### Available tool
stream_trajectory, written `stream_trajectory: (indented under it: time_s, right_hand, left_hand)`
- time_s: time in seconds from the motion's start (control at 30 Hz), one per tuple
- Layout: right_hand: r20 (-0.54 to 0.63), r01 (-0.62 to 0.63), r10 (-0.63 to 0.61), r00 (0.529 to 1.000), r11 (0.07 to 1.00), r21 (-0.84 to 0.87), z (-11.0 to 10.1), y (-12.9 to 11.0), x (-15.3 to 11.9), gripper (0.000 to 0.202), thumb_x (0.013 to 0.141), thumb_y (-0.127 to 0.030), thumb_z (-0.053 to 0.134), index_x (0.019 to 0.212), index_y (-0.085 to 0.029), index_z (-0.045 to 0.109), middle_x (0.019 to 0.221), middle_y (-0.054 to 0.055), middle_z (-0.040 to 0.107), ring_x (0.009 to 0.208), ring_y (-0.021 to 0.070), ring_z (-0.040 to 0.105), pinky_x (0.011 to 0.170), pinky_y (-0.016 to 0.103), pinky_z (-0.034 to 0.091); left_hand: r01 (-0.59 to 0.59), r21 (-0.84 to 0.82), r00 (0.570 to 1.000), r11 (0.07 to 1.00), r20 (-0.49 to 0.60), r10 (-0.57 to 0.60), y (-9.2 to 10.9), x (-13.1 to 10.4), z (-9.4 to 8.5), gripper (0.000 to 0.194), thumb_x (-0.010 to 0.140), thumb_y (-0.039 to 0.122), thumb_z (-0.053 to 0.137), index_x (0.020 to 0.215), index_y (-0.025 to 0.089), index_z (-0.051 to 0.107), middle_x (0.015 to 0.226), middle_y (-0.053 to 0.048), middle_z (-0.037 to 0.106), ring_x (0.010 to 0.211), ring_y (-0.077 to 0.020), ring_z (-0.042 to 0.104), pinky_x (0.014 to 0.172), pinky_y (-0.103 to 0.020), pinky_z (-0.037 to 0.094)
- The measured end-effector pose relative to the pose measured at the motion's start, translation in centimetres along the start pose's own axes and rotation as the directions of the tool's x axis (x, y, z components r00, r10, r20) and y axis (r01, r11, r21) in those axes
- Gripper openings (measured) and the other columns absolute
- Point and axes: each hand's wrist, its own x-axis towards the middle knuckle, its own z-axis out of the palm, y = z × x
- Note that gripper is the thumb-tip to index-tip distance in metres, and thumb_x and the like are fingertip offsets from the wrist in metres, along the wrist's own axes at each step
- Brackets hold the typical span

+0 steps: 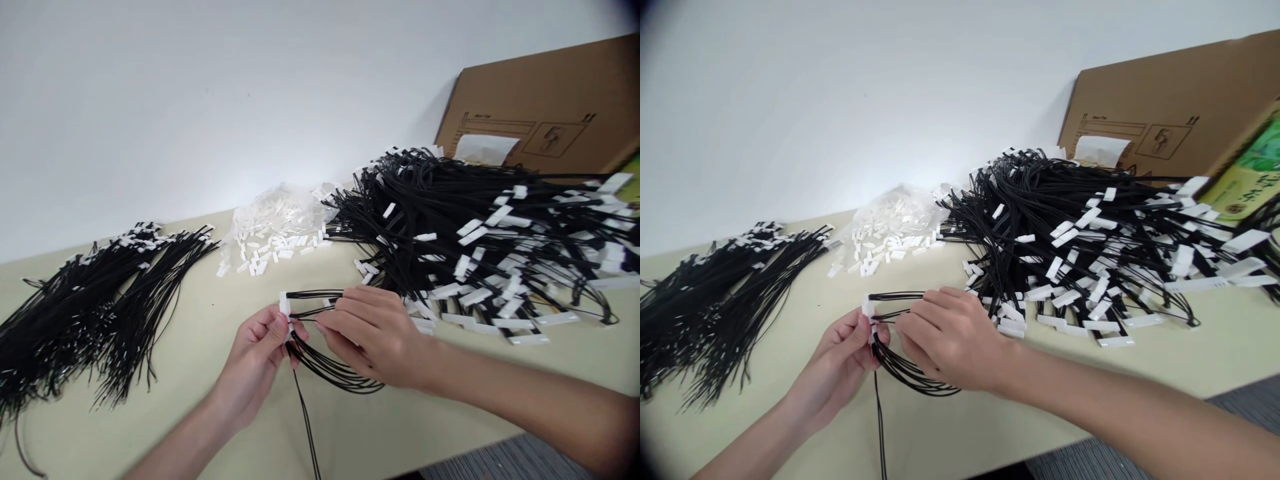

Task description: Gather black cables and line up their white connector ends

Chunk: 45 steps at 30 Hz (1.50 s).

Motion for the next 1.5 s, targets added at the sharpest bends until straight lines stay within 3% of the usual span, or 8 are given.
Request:
stream_trajectory:
  time_s: [0.6, 1.5]
  right_hand:
    - [0.016, -0.063, 0.062, 0.998, 0.995, 0.076, 0.11, -0.37, 0.13, 0.015, 0.081, -0.012, 0.046, 0.069, -0.013, 0.055, 0.055, -0.002, 0.050, 0.053, 0.0095, 0.039, 0.050, 0.025, 0.030]
    - [-0.006, -0.064, 0.064, 0.998, 0.998, 0.009, -0.19, -0.49, 0.36, 0.023, 0.083, -0.014, 0.042, 0.063, -0.015, 0.053, 0.051, -0.003, 0.046, 0.050, 0.0086, 0.039, 0.049, 0.023, 0.029]
  left_hand:
    - [-0.044, 0.062, 0.999, 0.997, -0.002, 0.045, -0.14, 0.05, -0.02, 0.019, 0.076, 0.034, 0.057, 0.070, 0.015, 0.059, 0.063, -0.001, 0.056, 0.053, -0.0091, 0.045, 0.047, -0.020, 0.037]
    - [-0.085, 0.101, 0.996, 0.991, -0.009, 0.086, 0.07, -0.07, 0.32, 0.021, 0.072, 0.034, 0.061, 0.067, 0.014, 0.060, 0.061, -0.002, 0.055, 0.053, -0.0102, 0.046, 0.046, -0.021, 0.038]
